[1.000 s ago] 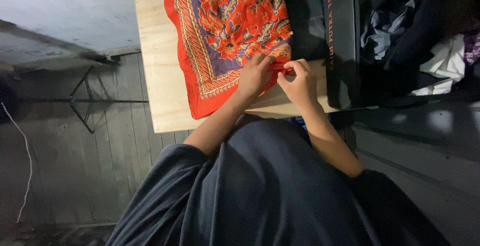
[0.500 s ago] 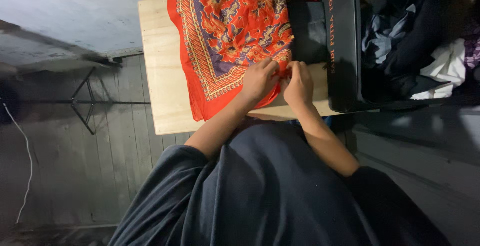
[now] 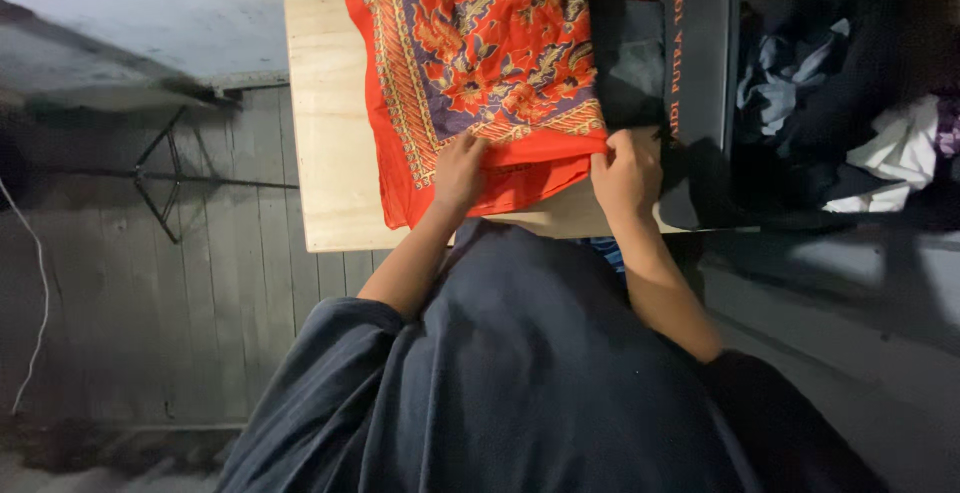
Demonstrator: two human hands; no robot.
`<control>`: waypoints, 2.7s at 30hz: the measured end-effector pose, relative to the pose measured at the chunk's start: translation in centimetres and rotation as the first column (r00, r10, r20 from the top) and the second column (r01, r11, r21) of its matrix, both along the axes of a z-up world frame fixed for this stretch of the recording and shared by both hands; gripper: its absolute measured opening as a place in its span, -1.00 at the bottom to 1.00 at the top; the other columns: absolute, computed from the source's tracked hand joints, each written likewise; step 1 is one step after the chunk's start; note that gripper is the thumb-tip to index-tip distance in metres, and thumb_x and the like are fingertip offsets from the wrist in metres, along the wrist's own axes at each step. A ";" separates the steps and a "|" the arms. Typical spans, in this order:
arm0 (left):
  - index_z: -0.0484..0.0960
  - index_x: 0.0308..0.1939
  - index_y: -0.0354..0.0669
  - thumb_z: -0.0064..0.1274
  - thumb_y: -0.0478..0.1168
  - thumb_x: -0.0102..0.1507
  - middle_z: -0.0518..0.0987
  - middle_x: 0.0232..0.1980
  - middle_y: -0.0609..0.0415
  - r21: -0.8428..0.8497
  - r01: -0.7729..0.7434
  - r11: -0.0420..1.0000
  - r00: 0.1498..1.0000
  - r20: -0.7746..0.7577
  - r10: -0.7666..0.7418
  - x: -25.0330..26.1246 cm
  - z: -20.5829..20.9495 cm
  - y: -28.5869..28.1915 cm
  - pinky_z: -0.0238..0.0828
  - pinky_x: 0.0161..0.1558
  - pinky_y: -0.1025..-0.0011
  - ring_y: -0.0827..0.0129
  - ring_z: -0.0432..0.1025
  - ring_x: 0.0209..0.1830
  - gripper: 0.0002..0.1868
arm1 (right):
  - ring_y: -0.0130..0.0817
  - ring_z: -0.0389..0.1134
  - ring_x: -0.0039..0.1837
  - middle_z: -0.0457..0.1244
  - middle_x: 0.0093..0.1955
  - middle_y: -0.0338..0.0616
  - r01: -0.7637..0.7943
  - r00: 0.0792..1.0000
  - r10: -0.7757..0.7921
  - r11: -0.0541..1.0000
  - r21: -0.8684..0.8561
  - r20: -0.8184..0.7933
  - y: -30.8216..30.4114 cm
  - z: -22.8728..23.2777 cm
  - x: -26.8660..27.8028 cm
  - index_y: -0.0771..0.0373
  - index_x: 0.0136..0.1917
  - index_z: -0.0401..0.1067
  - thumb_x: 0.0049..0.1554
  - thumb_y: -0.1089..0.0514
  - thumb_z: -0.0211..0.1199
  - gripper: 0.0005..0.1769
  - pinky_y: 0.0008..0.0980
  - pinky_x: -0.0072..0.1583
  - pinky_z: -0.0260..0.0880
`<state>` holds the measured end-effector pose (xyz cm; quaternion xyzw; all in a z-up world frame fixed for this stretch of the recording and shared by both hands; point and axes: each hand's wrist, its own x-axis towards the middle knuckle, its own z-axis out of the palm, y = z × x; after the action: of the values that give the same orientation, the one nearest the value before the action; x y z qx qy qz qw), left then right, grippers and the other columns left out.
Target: The person folds a red patterned cloth on a wooden table, carefully aligning the edges and smoothing it down before placing it into a black storage bin.
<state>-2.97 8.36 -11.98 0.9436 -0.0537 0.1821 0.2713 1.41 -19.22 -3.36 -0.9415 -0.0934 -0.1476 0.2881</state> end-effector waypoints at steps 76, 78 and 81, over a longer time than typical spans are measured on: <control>0.46 0.02 -0.22 0.17 -0.22 0.23 0.67 -0.13 -0.13 -0.468 -0.864 0.187 0.503 -0.770 0.393 -10.8 -10.7 11.0 0.57 -0.21 0.24 0.19 0.60 -0.22 -0.66 | -0.26 0.43 -0.22 0.40 -0.05 0.05 0.099 0.675 0.265 0.892 0.440 -0.689 -5.9 -8.3 1.2 0.22 0.26 0.44 0.23 0.40 -0.11 -0.57 -0.34 -0.17 0.42; 0.26 0.20 -0.08 0.13 -0.30 0.24 0.62 -0.08 -0.05 -0.597 -0.801 0.043 0.583 -0.763 0.280 -10.4 -10.1 11.8 0.56 -0.30 0.28 0.29 0.56 -0.21 -0.49 | -0.40 0.41 -0.29 0.39 -0.04 -0.12 0.170 0.655 0.296 0.839 0.517 -0.696 -6.0 -7.4 1.4 0.15 0.27 0.39 0.12 0.46 -0.15 -0.46 -0.43 -0.25 0.38; 0.15 0.32 0.14 0.06 -0.33 0.28 0.62 -0.10 0.03 -0.585 -0.800 0.136 0.598 -0.794 0.105 -10.4 -7.9 13.3 0.56 -0.28 0.31 0.37 0.55 -0.22 -0.39 | -0.38 0.44 -0.25 0.39 -0.09 -0.10 0.230 0.613 0.430 0.705 0.670 -0.663 -6.1 -7.6 2.2 0.17 0.24 0.42 0.18 0.42 -0.08 -0.55 -0.45 -0.21 0.40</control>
<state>-13.34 21.67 -19.87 0.5688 0.4592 -0.0428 0.6810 3.59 -25.30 -10.96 -0.7159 0.0477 0.2724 0.6411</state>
